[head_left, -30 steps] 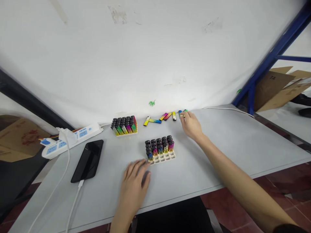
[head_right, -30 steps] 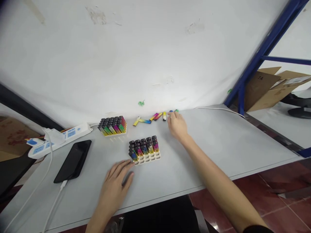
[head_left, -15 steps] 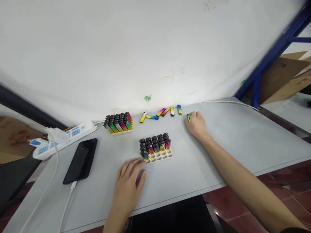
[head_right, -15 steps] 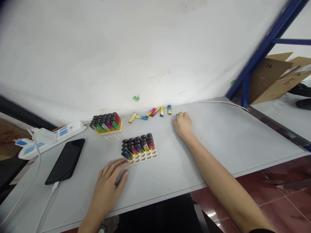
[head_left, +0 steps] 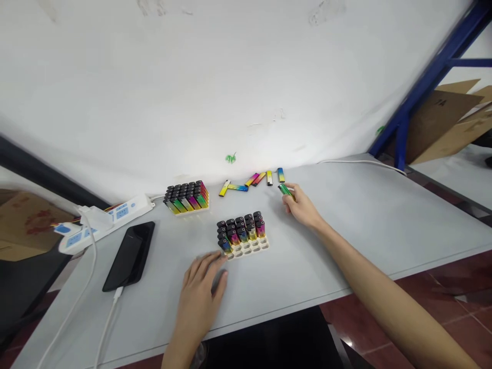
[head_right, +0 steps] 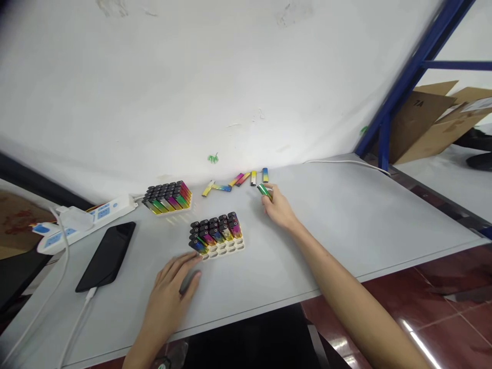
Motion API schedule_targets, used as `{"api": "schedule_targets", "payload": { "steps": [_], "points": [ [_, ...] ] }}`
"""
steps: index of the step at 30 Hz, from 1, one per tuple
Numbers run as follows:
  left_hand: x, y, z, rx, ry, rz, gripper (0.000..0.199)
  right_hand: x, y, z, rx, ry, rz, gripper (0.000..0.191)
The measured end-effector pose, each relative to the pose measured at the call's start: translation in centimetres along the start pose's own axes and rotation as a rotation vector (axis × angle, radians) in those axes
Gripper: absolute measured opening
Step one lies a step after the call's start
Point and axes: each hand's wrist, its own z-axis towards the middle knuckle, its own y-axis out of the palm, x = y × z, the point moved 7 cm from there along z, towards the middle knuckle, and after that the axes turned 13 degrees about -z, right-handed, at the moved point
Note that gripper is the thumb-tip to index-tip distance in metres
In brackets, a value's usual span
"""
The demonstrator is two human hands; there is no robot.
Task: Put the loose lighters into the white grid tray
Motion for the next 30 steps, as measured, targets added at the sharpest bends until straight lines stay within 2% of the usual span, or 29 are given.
{"api": "schedule_targets", "payload": {
  "steps": [2,8,11,13,20,26,30],
  "points": [
    [0.0,0.0,0.0,0.003,0.004,0.002,0.031,-0.4,0.7,-0.2,-0.019,0.02,0.129,0.029],
    [-0.3,0.1,-0.2,0.01,0.008,0.007,0.031,-1.1,2.1,-0.5,-0.097,0.067,0.507,0.032],
    [-0.3,0.1,-0.1,0.01,0.008,0.003,0.031,-1.6,2.2,-0.8,-0.137,0.051,0.521,0.04],
    [-0.3,0.1,-0.1,0.009,0.01,0.001,0.031,-1.8,2.2,-1.0,-0.163,0.056,0.532,0.038],
    [-0.2,0.0,0.0,0.012,0.01,0.001,0.031,-1.3,3.1,-1.0,-0.295,0.184,0.801,0.055],
    [-0.3,0.0,0.0,0.008,-0.006,-0.003,0.031,-1.1,3.4,-1.2,-0.303,0.276,0.811,0.049],
    [-0.2,0.0,0.0,-0.002,-0.018,-0.008,0.032,-0.9,3.2,-1.2,-0.271,0.275,0.803,0.042]
  ]
}}
